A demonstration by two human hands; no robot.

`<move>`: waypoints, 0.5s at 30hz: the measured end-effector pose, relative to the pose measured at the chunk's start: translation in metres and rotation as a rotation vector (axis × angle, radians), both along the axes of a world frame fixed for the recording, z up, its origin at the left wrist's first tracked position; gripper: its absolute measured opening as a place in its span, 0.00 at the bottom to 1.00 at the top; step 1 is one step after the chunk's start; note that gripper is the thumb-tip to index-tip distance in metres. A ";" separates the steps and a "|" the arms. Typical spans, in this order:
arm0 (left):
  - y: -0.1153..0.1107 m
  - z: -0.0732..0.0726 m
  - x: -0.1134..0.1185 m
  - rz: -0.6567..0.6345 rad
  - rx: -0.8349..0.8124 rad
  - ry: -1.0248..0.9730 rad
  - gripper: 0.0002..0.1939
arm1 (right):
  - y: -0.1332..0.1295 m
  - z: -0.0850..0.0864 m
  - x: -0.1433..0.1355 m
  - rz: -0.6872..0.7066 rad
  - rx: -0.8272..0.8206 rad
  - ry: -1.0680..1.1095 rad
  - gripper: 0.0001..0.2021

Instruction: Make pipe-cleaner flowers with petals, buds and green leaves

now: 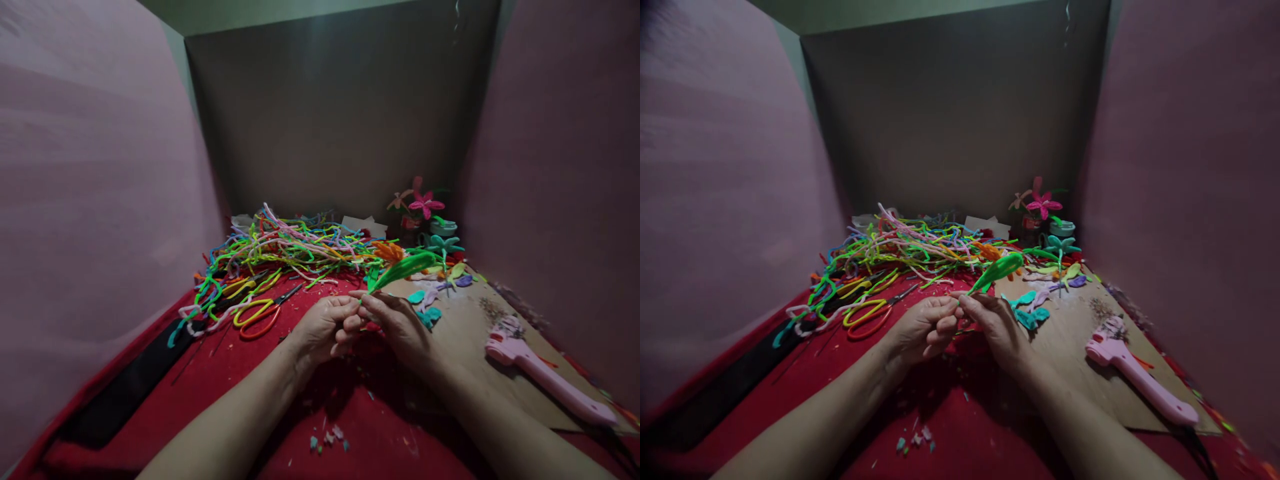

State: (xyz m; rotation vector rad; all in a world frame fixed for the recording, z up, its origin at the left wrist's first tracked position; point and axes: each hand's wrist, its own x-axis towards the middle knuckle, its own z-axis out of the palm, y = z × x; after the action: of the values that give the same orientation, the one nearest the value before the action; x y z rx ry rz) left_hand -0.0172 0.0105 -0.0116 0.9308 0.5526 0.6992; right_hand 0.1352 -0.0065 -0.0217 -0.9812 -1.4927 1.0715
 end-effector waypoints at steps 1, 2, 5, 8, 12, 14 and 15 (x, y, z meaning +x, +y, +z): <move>-0.001 0.001 0.000 0.001 0.011 0.022 0.10 | 0.000 0.000 0.002 -0.009 0.014 -0.017 0.16; -0.002 0.003 0.001 0.006 0.033 0.054 0.10 | 0.000 -0.001 0.003 -0.016 0.030 -0.043 0.15; -0.006 0.006 0.005 0.054 0.164 0.201 0.13 | -0.001 -0.004 0.007 -0.071 0.111 -0.090 0.12; -0.011 0.003 0.011 0.159 0.364 0.394 0.12 | -0.002 -0.008 0.004 -0.139 0.137 -0.054 0.10; -0.013 -0.009 0.014 0.410 0.825 0.636 0.05 | 0.000 -0.010 -0.001 -0.163 -0.004 0.052 0.12; -0.012 -0.012 0.013 0.472 0.937 0.690 0.05 | 0.001 -0.011 0.000 -0.157 0.059 -0.065 0.10; -0.010 -0.012 0.013 0.461 0.910 0.685 0.06 | 0.001 -0.010 0.001 -0.151 0.111 -0.128 0.08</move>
State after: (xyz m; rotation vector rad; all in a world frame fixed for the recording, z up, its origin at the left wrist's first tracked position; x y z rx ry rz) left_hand -0.0046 0.0001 -0.0237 1.9629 1.1115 1.0799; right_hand 0.1366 -0.0055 -0.0317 -1.0824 -1.5378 0.8230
